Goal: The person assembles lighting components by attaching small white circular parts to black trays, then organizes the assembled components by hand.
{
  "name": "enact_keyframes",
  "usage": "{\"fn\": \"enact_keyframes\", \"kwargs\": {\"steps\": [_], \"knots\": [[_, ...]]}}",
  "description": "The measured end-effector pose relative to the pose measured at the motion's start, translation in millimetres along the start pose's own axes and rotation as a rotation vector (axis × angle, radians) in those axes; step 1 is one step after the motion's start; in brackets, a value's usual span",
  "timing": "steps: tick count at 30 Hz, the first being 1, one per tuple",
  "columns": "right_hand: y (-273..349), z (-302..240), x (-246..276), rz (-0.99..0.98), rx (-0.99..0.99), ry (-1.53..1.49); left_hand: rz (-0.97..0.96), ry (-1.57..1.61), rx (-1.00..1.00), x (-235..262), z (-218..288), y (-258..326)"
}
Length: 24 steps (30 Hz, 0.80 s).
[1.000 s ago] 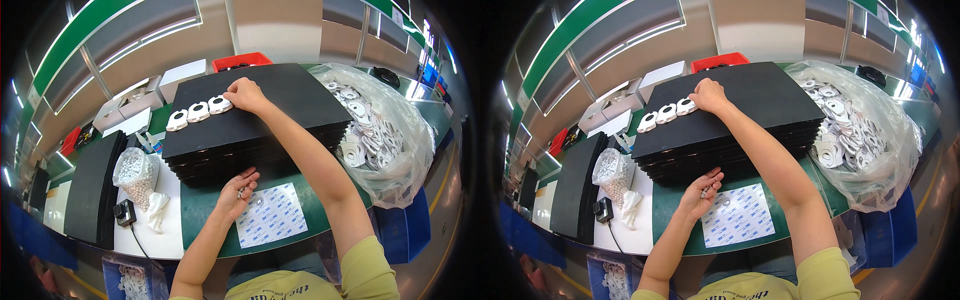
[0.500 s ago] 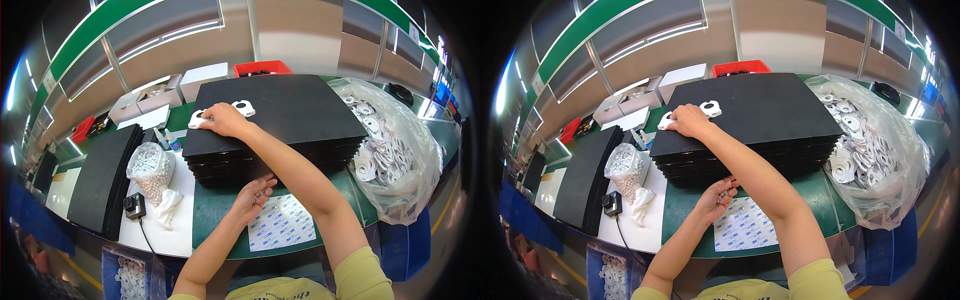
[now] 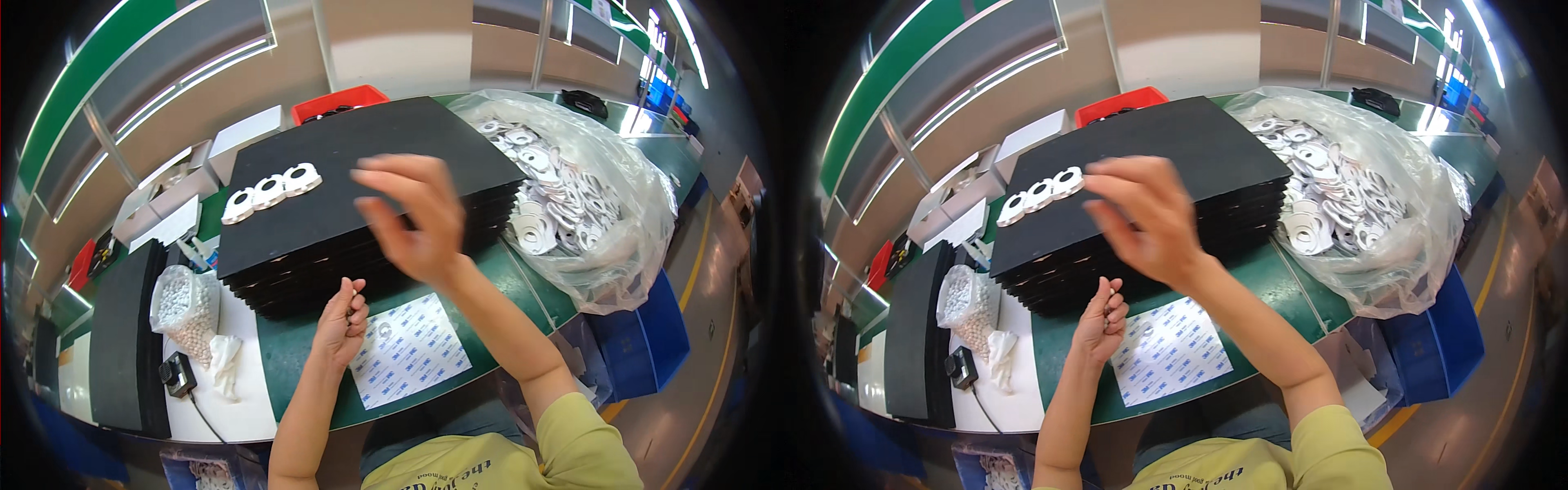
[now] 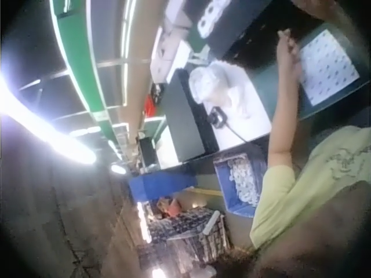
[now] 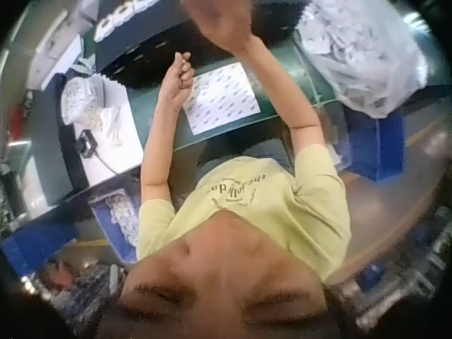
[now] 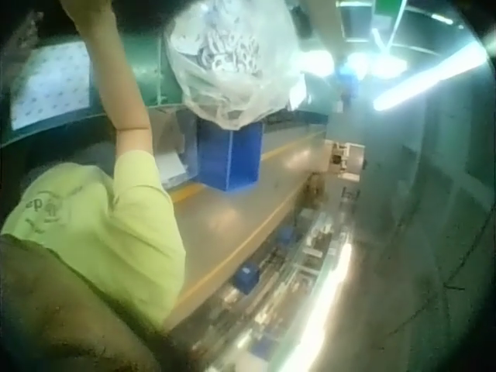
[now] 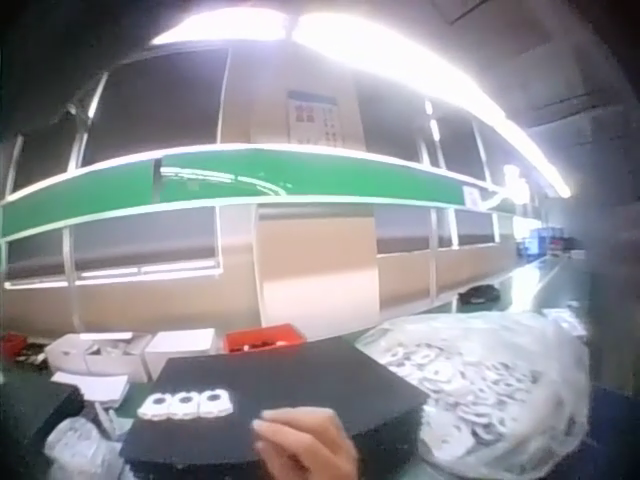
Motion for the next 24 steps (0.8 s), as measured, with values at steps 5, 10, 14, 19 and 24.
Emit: {"fn": "enact_keyframes", "kwargs": {"steps": [5,10,14,19,24], "knots": [[70.1,67.3,137.8,0.228,-0.539,0.314,0.008,-0.008,-0.035,-13.0,-15.0,-2.5],[138.9,117.9,227.7,-0.195,-0.699,0.850,0.002,-0.020,-0.070,-28.7,-20.1,3.9],[161.1,119.2,228.6,-0.472,-0.811,0.987,0.024,-0.076,-0.111,-25.5,-19.2,4.9],[171.2,130.5,246.0,-0.126,-1.036,0.631,-0.029,-0.092,-0.081,-19.3,-14.6,2.7],[133.7,73.9,203.3,0.477,-1.179,-0.213,-0.027,-0.079,-0.058,-9.9,-6.8,3.8]]}}
Point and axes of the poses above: each hand's wrist, its own y-axis away from the middle knuckle, its own x-axis out of the back of the hand, z = x × y, the point moved 4 cm from there along -y, towards the middle knuckle, and after that the axes turned 3 degrees about z, right-handed, at the moved point
